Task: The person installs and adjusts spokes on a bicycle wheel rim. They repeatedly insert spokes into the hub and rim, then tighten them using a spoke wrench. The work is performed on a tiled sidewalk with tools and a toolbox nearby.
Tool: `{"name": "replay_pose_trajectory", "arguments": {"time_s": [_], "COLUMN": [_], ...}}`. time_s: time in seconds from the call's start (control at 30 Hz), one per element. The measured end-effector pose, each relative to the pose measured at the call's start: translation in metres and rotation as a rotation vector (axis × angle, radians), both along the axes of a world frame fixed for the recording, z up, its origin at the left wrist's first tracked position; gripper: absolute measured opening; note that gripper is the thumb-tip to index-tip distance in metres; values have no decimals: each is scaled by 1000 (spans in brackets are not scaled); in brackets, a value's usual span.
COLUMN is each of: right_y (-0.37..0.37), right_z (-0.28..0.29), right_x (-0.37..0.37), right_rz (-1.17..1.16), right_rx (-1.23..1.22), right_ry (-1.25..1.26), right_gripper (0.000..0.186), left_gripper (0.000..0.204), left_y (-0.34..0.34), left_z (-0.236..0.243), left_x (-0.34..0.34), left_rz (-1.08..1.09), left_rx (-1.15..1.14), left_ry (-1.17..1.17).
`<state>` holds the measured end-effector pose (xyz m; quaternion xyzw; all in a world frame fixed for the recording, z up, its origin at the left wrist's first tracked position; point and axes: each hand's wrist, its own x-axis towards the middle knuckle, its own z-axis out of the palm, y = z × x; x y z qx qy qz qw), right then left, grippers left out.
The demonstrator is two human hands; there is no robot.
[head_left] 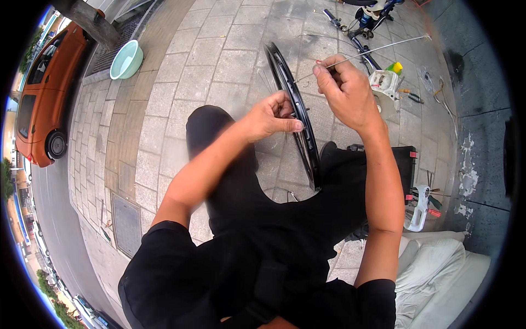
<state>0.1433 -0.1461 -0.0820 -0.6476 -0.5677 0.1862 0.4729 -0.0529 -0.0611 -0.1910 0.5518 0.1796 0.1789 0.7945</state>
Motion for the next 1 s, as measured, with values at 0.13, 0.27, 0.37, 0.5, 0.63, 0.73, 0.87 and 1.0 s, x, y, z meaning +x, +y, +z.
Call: {"name": "replay_pose_trajectory", "arguments": {"time_s": [0.13, 0.27, 0.37, 0.5, 0.63, 0.73, 0.87, 1.0], "right_y": [-1, -1, -2, 2, 5, 6, 6, 9], "right_z": [-2, -1, -7, -12, -14, -18, -18, -16], "right_x": [-4, -9, -4, -6, -7, -4, -3, -6], "right_rz": [6, -8, -25, -40, -41, -32, -26, -3], "right_rx": [-27, -73, -77, -66, -100, -96, -79, -70], "right_ry": [-48, -120, -202, -181, -187, -221, -254, -359], "right_gripper": [24, 22, 21, 19, 18, 18, 19, 18], "left_gripper": [50, 59, 62, 63, 61, 60, 59, 60], "left_y": [-7, -11, -13, -13, -16, -15, -14, -14], "left_z": [-5, -8, 13, 2, -1, -6, -6, 2], "left_x": [4, 9, 12, 14, 16, 19, 22, 21], "left_rz": [18, 54, 46, 62, 60, 74, 68, 49], "left_rx": [224, 365, 390, 424, 450, 467, 459, 435], "left_ry": [88, 201, 275, 240, 243, 212, 175, 204]}}
